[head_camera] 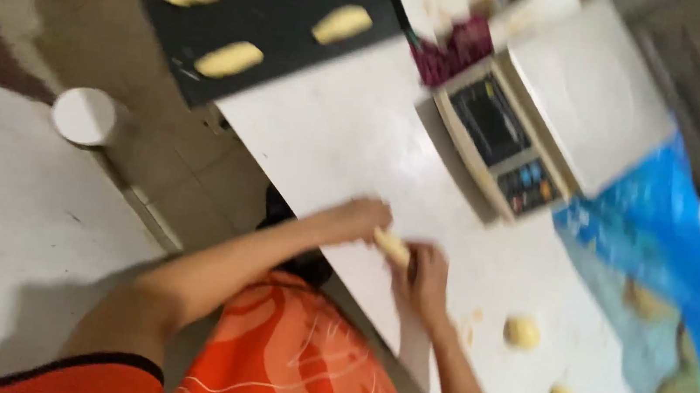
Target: The person is taking small portions of dough, rolling them into oblong shapes, and placing them in rows on a black baking sheet.
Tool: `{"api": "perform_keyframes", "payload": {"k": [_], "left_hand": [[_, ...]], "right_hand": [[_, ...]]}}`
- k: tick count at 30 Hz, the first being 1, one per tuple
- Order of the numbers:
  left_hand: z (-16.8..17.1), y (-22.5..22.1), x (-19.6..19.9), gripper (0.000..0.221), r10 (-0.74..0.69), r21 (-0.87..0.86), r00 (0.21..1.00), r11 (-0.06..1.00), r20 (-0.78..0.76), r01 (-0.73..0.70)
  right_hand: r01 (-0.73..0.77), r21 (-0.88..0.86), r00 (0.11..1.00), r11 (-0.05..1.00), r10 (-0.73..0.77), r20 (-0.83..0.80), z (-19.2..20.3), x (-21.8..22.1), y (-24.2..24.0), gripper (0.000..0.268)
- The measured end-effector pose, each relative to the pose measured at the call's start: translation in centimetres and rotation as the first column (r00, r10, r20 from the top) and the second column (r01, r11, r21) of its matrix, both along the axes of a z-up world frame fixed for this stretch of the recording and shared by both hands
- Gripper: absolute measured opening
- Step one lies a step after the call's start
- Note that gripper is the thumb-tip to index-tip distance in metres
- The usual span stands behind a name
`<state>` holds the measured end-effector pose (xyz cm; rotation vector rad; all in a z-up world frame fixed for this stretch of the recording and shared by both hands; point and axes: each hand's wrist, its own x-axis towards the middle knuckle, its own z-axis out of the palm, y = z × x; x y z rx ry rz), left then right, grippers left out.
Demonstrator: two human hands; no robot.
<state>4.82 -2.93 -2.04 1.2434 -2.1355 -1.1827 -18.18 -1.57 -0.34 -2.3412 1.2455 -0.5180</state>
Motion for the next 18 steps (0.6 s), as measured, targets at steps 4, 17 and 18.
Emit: {"api": "perform_keyframes", "payload": {"k": [4,17,18], "left_hand": [[1.3,0.7,-0.5,0.036,0.08,-0.204,0.946,0.979,0.313,-0.015],[-3.6,1.3,-2.2,0.039,-0.019,-0.036,0.999,0.999,0.027,0.02],[-1.9,2.2,-1.9,0.039,-0.012,-0.146,0.994,0.989,0.105,0.028]], "right_hand": [[0.106,0.038,0.994,0.994,-0.105,-0.025,0.5,-0.6,1.0,0.035],[0.037,0.003,0.997,0.999,-0.037,0.067,0.1,-1.0,1.1,0.039],[0.059,0.007,0.998,0.998,-0.059,0.035,0.3,-0.7,2.6,0.037]]}}
